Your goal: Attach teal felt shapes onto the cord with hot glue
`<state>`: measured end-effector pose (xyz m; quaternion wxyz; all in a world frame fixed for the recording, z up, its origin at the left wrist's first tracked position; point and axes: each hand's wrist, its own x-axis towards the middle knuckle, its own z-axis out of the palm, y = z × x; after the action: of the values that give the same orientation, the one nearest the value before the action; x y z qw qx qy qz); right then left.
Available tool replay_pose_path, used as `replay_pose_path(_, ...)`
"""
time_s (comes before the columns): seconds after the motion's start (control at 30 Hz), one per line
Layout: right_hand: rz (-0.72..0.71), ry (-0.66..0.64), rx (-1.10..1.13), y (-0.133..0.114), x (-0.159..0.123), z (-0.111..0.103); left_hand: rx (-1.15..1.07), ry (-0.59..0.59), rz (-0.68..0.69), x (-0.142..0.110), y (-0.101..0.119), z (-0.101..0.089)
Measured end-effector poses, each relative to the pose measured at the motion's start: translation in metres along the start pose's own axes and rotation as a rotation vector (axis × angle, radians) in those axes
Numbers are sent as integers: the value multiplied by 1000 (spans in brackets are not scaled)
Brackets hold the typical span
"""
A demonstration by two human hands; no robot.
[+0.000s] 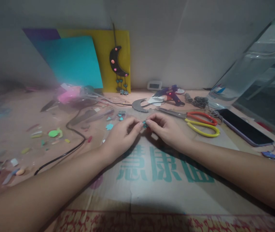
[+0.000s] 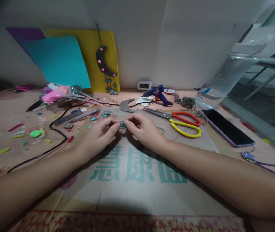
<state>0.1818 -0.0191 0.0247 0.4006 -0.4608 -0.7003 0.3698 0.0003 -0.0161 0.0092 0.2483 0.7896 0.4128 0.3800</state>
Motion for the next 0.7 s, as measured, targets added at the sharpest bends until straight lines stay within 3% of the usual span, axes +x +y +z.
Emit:
replay_pose_path(0.37,-68,14,-5,2,0,-2,3,-11,-32,0,1,1)
replay_pose_path(0.57,-8,-2,153,6,2,-1,-33,16,-25,0,-2,1)
replay_pose_path(0.7,-18,-34,52,6,3,0,1,-11,-41,1,-2,2)
